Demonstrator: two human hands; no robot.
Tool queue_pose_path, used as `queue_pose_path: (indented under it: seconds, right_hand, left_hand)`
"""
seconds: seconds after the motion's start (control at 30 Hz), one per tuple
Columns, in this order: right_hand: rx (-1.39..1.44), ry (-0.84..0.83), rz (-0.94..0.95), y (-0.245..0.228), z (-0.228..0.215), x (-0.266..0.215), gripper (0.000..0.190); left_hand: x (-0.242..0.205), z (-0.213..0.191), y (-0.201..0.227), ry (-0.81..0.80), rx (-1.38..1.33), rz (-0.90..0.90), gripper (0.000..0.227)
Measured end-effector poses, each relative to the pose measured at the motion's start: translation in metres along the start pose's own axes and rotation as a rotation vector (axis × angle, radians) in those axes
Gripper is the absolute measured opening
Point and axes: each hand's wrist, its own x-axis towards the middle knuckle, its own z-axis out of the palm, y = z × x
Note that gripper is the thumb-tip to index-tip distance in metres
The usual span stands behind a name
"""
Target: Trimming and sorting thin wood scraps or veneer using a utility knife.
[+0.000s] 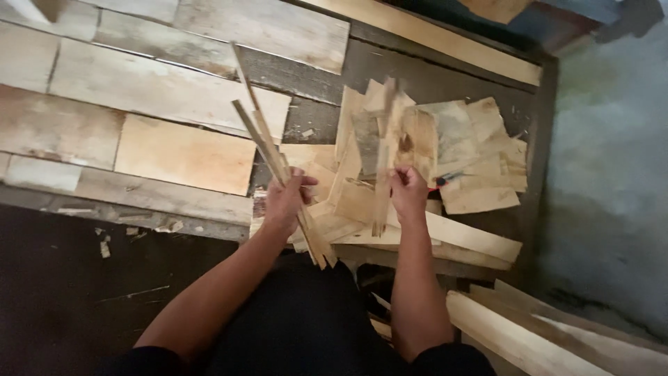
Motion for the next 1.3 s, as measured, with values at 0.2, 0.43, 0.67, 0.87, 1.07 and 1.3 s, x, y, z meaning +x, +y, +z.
queue_pose_path:
  seconds: [0.2, 0.43, 0.67, 0.87, 1.07, 1.3]
  right_hand:
    - [0.039, -0.344, 0.051, -0.096, 0.058, -0.06, 0.008]
    - [0.101, -0.518, 0.011, -0.079, 0.113, -0.09, 0.013]
    - [-0.182, -0.62, -0.115, -0.133, 0.126, -0.125, 0.038]
    - [-0.318, -0.661, -0.341, -0.181, 0.146, -0.163, 0.054]
    - [-0.428, -0.816, -0.384, -0.186, 0.173, -0.163, 0.054]
    - [-0.389, -1.154, -0.536, -0.199, 0.218, -0.179, 0.056]
  left_hand:
    - [-0.004, 0.004, -0.001, -0.116, 0.083, 0.045, 0.029]
    - [-0.012, 0.008, 0.017, 0.021, 0.131, 0.165, 0.028]
    - [-0.011, -0.011, 0.022, 0.089, -0.083, 0.132, 0.027]
    - [-0.03, -0.027, 0.054, 0.152, -0.109, 0.153, 0.026]
    - [-0.051, -0.068, 0.099, 0.121, -0.465, 0.152, 0.033]
    - [-0.093, -0.171, 0.13, 0.714, -0.212, 0.205, 0.054]
